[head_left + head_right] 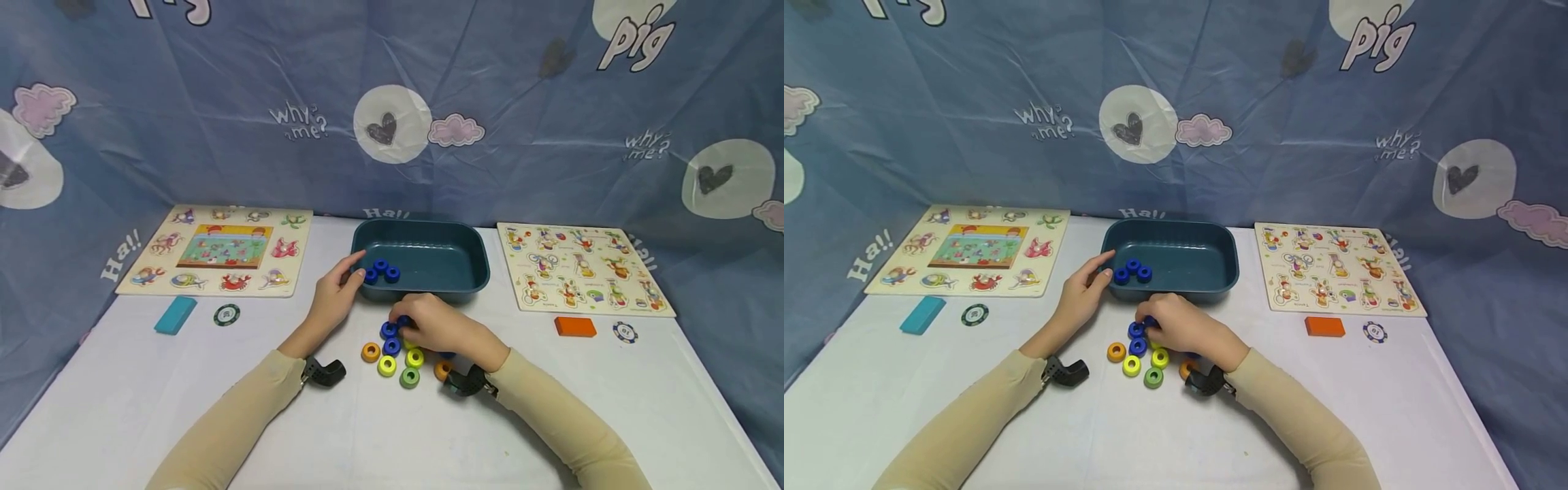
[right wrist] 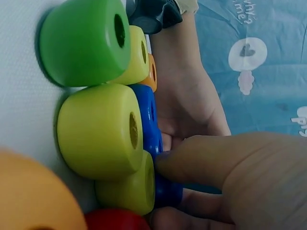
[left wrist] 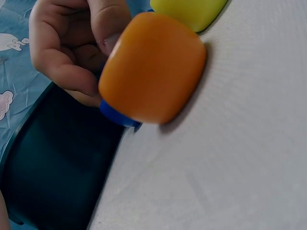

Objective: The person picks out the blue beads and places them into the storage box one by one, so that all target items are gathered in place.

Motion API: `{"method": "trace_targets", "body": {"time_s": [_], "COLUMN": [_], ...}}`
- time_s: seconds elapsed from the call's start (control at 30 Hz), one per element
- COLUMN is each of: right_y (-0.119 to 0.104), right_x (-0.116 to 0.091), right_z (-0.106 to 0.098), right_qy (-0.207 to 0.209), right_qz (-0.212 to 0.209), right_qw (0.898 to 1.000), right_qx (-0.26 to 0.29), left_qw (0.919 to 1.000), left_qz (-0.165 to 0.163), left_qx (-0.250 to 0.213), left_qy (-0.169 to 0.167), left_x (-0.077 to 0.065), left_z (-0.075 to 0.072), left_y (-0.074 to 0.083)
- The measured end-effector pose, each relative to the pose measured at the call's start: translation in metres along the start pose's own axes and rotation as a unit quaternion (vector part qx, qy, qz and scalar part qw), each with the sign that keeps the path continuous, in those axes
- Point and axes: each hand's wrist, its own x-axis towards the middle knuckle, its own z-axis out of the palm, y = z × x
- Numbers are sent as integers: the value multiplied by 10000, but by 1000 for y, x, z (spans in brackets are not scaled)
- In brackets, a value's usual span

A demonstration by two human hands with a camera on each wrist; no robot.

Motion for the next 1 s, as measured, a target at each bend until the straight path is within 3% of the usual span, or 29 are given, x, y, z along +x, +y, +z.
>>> {"method": "trace_targets", "body": {"time_s": [0.2,0.4,0.6,0.8,1.0], "right_y": [-6,-6,8,27,44], "right_x": [-2,-1,15,38,46], "right_z": [-8,-35,-64,-64,-48], "right_qy": [186,918,1757,1531,1210], "right_qz": [-207,-427,126,1110,1379], "right_qw": [9996,9946,9840,9812,9823], "right_qx": [97,230,278,398,373], "left_qw": [10000,9999,9999,9999,9997], "left_qz": [6,93,78,41,61], "left_qx": [99,92,111,125,210], "left_qy": [11,43,70,27,57], "left_x": [0,1,0,-1,-1], "left_z": [1,2,0,0,1], "left_y": [0,-1,-2,-2,-1]}}
